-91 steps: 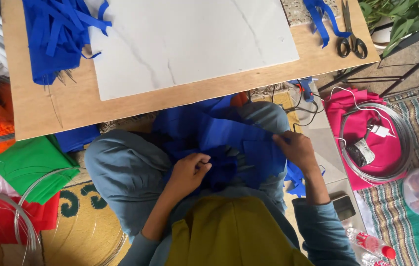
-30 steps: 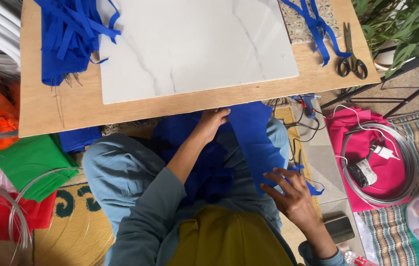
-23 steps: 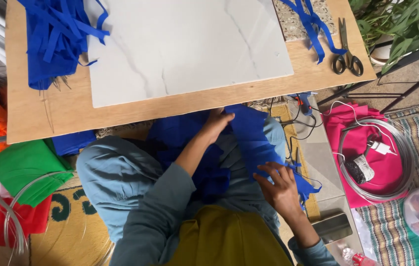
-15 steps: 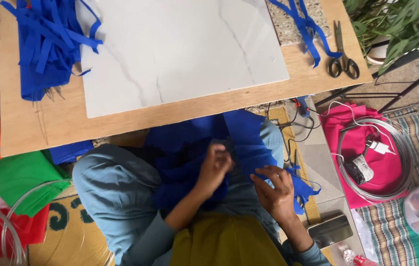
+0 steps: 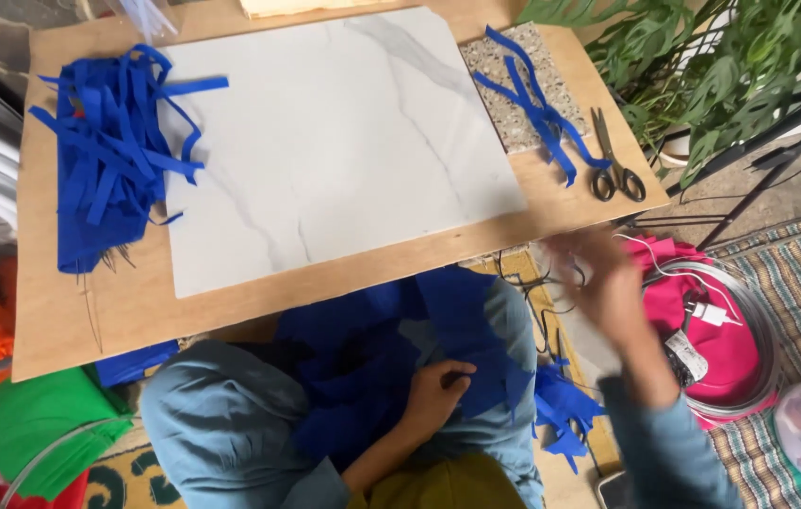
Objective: Cutting blue fabric into thin strips using scissors on a wooden board and then gathering the cut strips.
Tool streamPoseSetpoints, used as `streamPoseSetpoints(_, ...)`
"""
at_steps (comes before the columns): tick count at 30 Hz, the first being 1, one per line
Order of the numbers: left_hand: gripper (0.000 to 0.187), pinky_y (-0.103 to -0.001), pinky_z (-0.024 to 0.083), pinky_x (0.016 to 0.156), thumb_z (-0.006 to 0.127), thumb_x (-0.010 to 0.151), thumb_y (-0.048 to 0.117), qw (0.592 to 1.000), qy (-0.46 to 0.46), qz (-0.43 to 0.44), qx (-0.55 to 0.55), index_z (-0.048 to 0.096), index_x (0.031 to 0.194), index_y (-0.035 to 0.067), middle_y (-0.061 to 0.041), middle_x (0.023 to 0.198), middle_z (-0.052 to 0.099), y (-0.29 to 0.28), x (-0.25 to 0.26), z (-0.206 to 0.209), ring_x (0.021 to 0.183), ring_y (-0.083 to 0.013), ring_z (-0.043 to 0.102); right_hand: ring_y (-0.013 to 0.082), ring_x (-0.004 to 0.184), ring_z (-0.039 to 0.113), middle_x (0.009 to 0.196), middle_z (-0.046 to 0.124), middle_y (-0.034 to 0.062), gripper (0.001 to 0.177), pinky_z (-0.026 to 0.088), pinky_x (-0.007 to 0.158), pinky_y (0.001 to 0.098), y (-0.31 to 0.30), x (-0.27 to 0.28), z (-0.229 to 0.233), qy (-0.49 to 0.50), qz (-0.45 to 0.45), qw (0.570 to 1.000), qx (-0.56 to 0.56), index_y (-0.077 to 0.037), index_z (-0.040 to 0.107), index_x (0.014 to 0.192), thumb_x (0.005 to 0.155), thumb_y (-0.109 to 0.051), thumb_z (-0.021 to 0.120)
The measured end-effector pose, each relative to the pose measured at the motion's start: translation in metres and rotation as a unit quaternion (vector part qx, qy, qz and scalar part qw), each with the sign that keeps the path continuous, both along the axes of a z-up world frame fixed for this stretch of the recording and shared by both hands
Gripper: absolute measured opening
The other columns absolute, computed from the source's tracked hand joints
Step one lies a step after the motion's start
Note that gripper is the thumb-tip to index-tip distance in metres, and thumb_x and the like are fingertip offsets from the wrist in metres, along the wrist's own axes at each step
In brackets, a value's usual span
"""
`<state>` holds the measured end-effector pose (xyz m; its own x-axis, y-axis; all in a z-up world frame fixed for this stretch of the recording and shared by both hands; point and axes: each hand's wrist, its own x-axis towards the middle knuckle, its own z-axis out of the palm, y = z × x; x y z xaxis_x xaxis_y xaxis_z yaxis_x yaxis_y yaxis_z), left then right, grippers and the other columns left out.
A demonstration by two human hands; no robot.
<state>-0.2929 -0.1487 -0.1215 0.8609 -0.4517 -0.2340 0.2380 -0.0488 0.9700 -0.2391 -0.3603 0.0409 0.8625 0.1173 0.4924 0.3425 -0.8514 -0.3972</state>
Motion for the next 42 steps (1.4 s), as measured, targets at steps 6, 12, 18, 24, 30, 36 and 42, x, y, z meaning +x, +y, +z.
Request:
streamPoseSetpoints(6, 0.022, -0.019, 0.044, 0.052, 0.059, 0.069, 0.003, 0.995, -0.079, 0.019, 0.066, 0.068, 0.089, 0.005, -0.001, 0.061, 0.061, 0.004, 0.003, 0.016, 0.048, -0.009, 0.045, 0.023, 0.047, 0.044, 0.066, 0.057, 0.0123, 0.01, 0.035, 0.044, 0.0316, -0.059, 0.157, 0.011, -0.141, -0.098, 0.983, -0.061, 0.002, 0.07, 0.086, 0.08, -0.005, 0.065)
streamPoseSetpoints(12, 0.024, -0.021, 0.046, 0.058, 0.057, 0.068, 0.008, 0.991, -0.084, 0.012, 0.107, 0.067, 0.089, 0.008, -0.002, 0.079, 0.068, 0.008, 0.007, 0.018, 0.056, -0.0111, 0.053, 0.036, 0.061, 0.055, 0.073, 0.063, 0.0145, 0.019, 0.044, 0.058, 0.0396, -0.088, 0.263, -0.029, 0.029, -0.149, 0.974, -0.169, -0.006, 0.068, 0.082, 0.079, -0.02, 0.057)
streamPoseSetpoints(18, 0.017, -0.021, 0.042, 0.05, 0.057, 0.066, 0.001, 0.992, -0.114, 0.043, 0.043, 0.064, 0.082, 0.005, -0.003, 0.081, 0.063, 0.009, 0.012, 0.03, 0.05, -0.011, 0.046, 0.0142, 0.049, 0.05, 0.07, 0.066, 0.0091, 0.012, 0.04, 0.045, 0.024, -0.077, 0.249, 0.024, -0.255, -0.085, 0.963, 0.0, 0.001, 0.072, 0.081, 0.071, 0.005, 0.065)
streamPoseSetpoints(24, 0.03, -0.024, 0.047, 0.055, 0.056, 0.067, 0.004, 0.987, -0.14, 0.037, 0.064, 0.058, 0.097, 0.007, -0.005, 0.096, 0.061, 0.007, 0.011, 0.036, 0.065, -0.0158, 0.054, 0.0094, 0.079, 0.056, 0.096, 0.063, 0.0073, 0.02, 0.049, 0.076, 0.0196, -0.08, 0.208, 0.071, -0.149, 0.065, 0.92, 0.357, -0.001, 0.062, 0.101, 0.09, 0.013, 0.054)
streamPoseSetpoints(30, 0.041, -0.025, 0.048, 0.06, 0.058, 0.065, 0.001, 0.984, -0.166, 0.049, 0.048, 0.057, 0.106, 0.007, -0.006, 0.096, 0.059, 0.004, 0.004, 0.032, 0.067, -0.0167, 0.054, 0.0201, 0.1, 0.051, 0.115, 0.051, 0.0146, 0.02, 0.048, 0.096, 0.0292, -0.056, 0.086, 0.099, -0.133, 0.155, 0.944, 0.258, 0.008, 0.053, 0.117, 0.099, 0.014, 0.057)
streamPoseSetpoints(36, 0.051, -0.026, 0.04, 0.052, 0.06, 0.07, 0.001, 0.984, -0.171, 0.03, 0.031, 0.048, 0.12, 0.005, -0.005, 0.075, 0.049, 0.006, -0.01, 0.038, 0.055, -0.0135, 0.043, 0.0121, 0.066, 0.057, 0.096, 0.053, 0.0107, 0.039, 0.048, 0.062, 0.0167, 0.004, -0.06, 0.077, 0.043, 0.098, 0.952, 0.288, 0.003, 0.051, 0.111, 0.073, 0.0, 0.058)
streamPoseSetpoints(42, 0.048, -0.037, 0.056, 0.065, 0.05, 0.084, 0.002, 0.995, -0.094, -0.025, -0.019, 0.037, 0.13, 0.004, -0.025, 0.112, 0.044, 0.008, -0.021, 0.003, 0.081, -0.0303, 0.059, 0.0164, 0.058, 0.06, 0.065, 0.059, 0.0115, 0.038, 0.047, 0.037, 0.0232, 0.039, -0.057, -0.032, 0.348, 0.117, 0.799, 0.476, 0.002, 0.056, 0.111, 0.074, -0.005, 0.06)
